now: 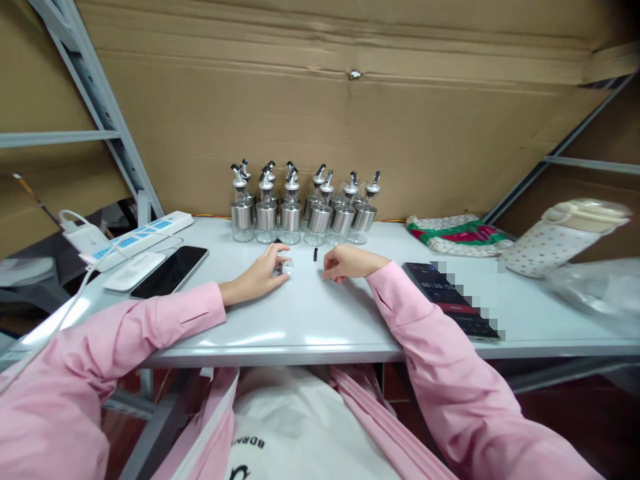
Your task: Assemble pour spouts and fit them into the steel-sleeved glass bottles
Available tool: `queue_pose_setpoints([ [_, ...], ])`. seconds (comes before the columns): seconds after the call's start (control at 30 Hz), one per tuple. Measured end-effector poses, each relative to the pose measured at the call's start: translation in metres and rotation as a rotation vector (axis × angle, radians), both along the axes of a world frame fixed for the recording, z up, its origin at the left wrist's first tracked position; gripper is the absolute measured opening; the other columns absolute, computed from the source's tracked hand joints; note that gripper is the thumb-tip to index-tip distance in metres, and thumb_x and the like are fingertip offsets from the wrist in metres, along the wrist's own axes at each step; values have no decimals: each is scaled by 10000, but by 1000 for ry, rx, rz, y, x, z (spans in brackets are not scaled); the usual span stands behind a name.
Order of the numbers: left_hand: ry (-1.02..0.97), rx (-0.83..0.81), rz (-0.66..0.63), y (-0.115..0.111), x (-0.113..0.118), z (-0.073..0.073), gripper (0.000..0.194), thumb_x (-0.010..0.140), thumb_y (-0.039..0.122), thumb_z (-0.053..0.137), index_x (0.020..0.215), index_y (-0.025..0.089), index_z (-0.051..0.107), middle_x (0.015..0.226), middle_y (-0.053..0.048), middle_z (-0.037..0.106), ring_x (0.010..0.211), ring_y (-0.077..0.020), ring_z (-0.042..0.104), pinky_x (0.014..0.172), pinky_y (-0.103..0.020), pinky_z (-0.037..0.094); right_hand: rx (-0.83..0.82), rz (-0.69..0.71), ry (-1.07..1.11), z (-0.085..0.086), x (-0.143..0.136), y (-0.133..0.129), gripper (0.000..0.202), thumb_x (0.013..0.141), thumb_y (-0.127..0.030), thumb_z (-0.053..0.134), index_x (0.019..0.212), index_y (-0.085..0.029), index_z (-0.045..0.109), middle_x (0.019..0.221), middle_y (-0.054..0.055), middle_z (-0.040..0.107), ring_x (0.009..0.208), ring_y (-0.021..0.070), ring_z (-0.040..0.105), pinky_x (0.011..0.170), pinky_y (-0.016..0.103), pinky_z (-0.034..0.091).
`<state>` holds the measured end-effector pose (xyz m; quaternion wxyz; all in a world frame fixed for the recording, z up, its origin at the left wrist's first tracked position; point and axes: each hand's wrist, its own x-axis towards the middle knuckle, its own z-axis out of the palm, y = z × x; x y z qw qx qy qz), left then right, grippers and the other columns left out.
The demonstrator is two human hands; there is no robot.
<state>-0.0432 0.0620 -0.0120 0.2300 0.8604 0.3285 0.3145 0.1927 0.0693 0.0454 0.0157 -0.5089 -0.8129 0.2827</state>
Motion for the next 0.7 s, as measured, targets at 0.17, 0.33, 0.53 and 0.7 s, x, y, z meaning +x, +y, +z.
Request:
queue_pose_setpoints([
  [0.17, 118, 60, 45, 1, -1, 4, 308, 796, 322, 571, 1064, 173, 547, 1322, -129, 404, 1203, -257, 435, 1001, -407, 362, 109, 124, 205, -6, -11, -2, 43, 676, -183, 587, 688, -148, 564, 583, 7, 649, 575, 115, 594, 599, 215, 443],
  [0.33, 65, 36, -29, -2, 0, 6, 365, 794, 308, 581, 1135, 195, 515, 1100, -72, 565, 933, -174, 585, 867, -344, 473, 200, 116, 325, -10, -19, -3, 96, 700, -186, 570, 761, -121, 608, 604, 18, 639, 582, 115, 579, 610, 221, 430],
  [0.53, -59, 32, 51, -8, 1, 9, 366, 706, 297, 673, 994, 170, 485, 1042, -70, 607, 863, -154, 594, 800, -315, 499, 248, 125, 384, -7, -24, -8, 222, 765, -269, 546, 835, -102, 675, 570, 8, 588, 513, 92, 515, 557, 202, 393],
  [0.7, 4, 152, 14, -11, 1, 13, 241, 779, 238, 583, 1004, 178, 519, 1028, -47, 614, 847, -134, 594, 819, -299, 481, 314, 169, 348, -13, -31, -9, 201, 754, -275, 587, 835, -117, 682, 543, -2, 586, 504, 89, 500, 567, 199, 383],
])
